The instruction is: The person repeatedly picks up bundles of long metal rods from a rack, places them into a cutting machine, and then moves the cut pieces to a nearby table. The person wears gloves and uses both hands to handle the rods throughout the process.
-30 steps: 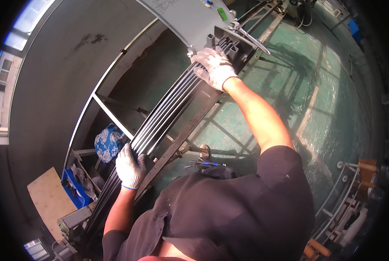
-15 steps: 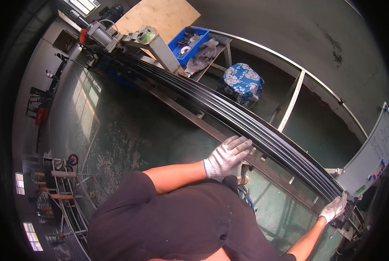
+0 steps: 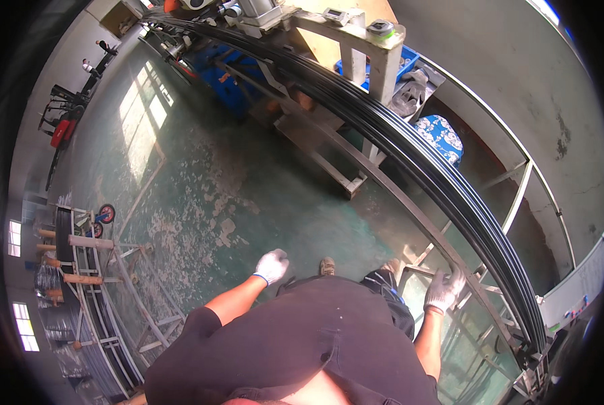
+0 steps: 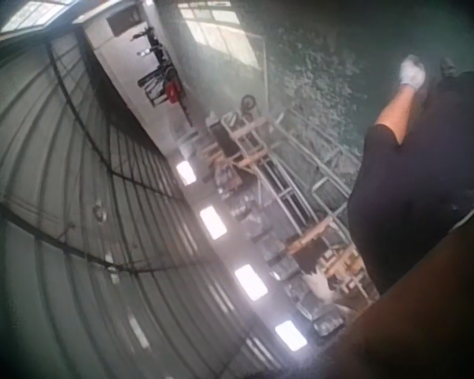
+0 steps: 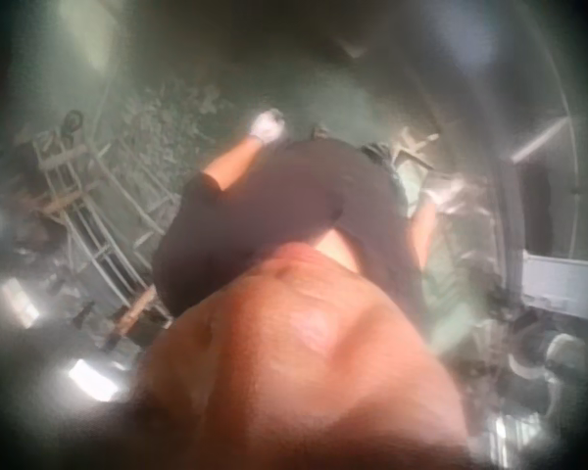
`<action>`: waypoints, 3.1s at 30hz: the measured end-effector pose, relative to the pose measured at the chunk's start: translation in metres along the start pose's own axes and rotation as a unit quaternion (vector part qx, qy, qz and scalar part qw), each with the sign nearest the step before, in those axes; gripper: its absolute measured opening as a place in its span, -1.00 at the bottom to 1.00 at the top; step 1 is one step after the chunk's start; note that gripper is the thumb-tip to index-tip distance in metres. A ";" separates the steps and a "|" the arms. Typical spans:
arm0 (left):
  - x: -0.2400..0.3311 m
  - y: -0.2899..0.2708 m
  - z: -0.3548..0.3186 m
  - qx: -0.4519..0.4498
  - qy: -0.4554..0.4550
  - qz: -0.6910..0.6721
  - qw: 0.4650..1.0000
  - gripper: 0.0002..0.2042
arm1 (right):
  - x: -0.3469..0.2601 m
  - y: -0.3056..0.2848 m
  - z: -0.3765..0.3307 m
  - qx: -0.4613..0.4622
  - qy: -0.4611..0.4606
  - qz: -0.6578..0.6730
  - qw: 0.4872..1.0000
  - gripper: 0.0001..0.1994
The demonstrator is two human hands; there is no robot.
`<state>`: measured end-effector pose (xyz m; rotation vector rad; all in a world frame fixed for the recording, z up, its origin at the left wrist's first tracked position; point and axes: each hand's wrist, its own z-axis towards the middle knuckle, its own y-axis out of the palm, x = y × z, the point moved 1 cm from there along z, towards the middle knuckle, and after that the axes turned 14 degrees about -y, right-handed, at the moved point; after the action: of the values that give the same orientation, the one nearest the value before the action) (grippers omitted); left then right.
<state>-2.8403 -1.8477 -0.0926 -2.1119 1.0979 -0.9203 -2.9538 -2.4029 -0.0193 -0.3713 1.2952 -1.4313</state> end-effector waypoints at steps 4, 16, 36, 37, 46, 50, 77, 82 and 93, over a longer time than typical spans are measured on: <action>-0.027 -0.023 0.010 -0.022 -0.048 -0.042 0.998 -0.57 | -0.150 0.016 0.077 -0.006 -0.222 0.120 0.967 -0.73; -0.084 -0.085 0.120 -0.034 -0.053 -0.186 0.981 -0.58 | -0.498 0.196 0.238 -0.126 -0.495 0.334 0.793 -0.69; -0.302 -0.266 0.386 0.167 -0.290 -0.445 0.831 -0.67 | -1.059 0.464 0.542 -0.153 -0.471 0.059 0.867 0.03; -0.305 -0.308 0.400 0.161 -0.327 -0.470 0.804 -0.66 | -1.080 0.469 0.557 -0.179 -0.450 0.039 0.874 0.05; -0.342 -0.542 0.520 0.191 -0.231 -0.482 0.823 -0.71 | -1.195 0.605 0.646 -0.258 -0.348 -0.127 0.892 0.32; -0.357 -0.571 0.583 0.127 -0.241 -0.486 0.831 -0.72 | -1.180 0.686 0.608 -0.222 -0.358 -0.151 0.894 -0.05; -0.525 -1.059 1.039 0.014 -0.117 -0.250 0.961 -0.55 | -1.199 0.851 0.375 -0.258 0.335 -0.227 0.877 -0.26; -0.594 -1.181 1.142 0.105 -0.092 -0.203 0.969 -0.58 | -1.328 0.969 0.298 -0.611 0.231 -0.052 0.755 -0.29; -0.678 -1.306 1.294 -0.015 -0.127 -0.223 0.966 -0.54 | -1.660 1.309 0.438 -0.677 -0.043 0.071 0.731 -0.32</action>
<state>-1.5209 -0.3994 -0.0966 -2.4720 0.5188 -0.7956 -1.3937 -0.9326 -0.2705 -1.2281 2.0524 -0.0647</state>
